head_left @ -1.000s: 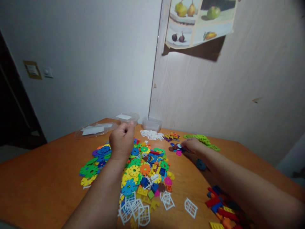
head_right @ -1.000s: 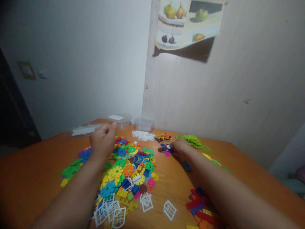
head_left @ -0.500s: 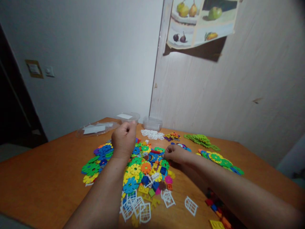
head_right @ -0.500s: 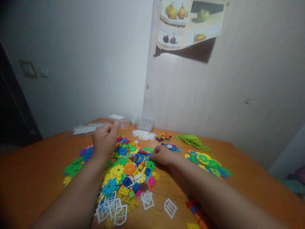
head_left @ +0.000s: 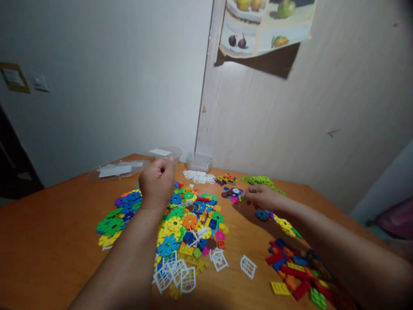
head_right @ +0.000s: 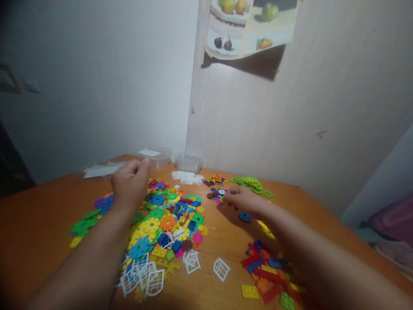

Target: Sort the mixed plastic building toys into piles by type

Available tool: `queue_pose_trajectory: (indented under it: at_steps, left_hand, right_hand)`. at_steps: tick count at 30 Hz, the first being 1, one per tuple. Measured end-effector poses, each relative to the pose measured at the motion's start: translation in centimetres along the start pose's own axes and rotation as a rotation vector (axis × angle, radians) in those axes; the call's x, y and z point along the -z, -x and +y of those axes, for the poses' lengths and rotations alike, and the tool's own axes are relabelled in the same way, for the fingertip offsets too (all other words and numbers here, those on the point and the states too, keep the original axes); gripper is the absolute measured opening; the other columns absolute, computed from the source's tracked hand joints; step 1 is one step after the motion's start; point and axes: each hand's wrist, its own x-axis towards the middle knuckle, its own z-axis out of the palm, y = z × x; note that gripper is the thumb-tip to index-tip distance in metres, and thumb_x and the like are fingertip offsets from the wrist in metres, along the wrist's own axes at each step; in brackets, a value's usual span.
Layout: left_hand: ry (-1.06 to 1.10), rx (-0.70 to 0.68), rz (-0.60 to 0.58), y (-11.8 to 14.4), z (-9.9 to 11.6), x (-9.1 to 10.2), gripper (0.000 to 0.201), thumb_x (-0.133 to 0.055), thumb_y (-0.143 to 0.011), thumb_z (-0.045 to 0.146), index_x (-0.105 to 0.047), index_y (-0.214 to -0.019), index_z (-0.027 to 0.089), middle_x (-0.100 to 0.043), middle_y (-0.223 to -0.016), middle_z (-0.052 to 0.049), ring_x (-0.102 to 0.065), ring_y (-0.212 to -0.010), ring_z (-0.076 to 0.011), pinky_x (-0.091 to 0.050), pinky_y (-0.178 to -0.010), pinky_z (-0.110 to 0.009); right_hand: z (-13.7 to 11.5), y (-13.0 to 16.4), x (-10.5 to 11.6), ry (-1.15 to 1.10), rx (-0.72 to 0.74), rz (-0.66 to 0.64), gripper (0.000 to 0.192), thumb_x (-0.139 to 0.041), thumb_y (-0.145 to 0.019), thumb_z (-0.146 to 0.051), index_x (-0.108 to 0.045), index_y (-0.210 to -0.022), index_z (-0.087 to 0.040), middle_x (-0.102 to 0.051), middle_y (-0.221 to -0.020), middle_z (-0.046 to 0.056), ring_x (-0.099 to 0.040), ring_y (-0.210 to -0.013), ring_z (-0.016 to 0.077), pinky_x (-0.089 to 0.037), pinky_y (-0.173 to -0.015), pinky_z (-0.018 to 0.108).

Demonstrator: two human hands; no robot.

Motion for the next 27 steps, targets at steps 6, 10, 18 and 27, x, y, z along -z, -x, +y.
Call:
queue_pose_trajectory:
  at_steps: [6,10,18,27]
  left_hand:
    - [-0.019,-0.016,-0.02,0.0,-0.3,-0.1,0.046,-0.057,-0.091,0.043,-0.042,-0.054,0.021,-0.036,-0.051,0.004,-0.038,-0.055,-0.0126,-0.028,-0.056,-0.027]
    - [-0.018,-0.011,-0.009,-0.1,-0.3,0.0,0.044,-0.057,-0.091,0.043,-0.044,-0.055,0.021,-0.037,-0.051,0.004,-0.039,-0.056,-0.013,-0.029,-0.055,-0.027]
    - [-0.012,-0.034,-0.019,0.1,0.5,0.0,0.045,-0.06,-0.091,0.042,-0.045,-0.054,0.021,-0.037,-0.05,0.003,-0.038,-0.054,-0.0134,-0.029,-0.055,-0.028]
    - [-0.026,-0.1,-0.069,1.3,0.9,-0.3,0.046,-0.059,-0.092,0.043,-0.044,-0.055,0.021,-0.038,-0.051,0.004,-0.038,-0.054,-0.012,-0.029,-0.057,-0.029]
  right_hand:
    - [3.2,3.3,4.1,0.02,-0.055,-0.039,0.033,-0.071,-0.07,-0.046,-0.063,-0.078,-0.016,-0.053,-0.062,-0.003,-0.04,-0.056,0.0085,-0.03,-0.052,0.023]
    - [4.6,6.4,5.9,0.081,-0.082,-0.264,0.038,-0.073,-0.075,-0.052,-0.065,-0.079,-0.016,-0.054,-0.066,-0.003,-0.041,-0.059,0.0082,-0.031,-0.054,0.022]
    - [6.9,11.5,5.3,-0.087,-0.081,-0.37,0.052,-0.079,-0.071,-0.062,-0.074,-0.091,-0.014,-0.064,-0.074,0.0,-0.057,-0.068,0.0125,-0.045,-0.064,0.025]
    - [7.8,13.0,4.8,-0.189,-0.085,-0.257,0.059,-0.082,-0.07,-0.061,-0.079,-0.109,-0.018,-0.075,-0.094,0.004,-0.065,-0.084,0.0171,-0.052,-0.078,0.029]
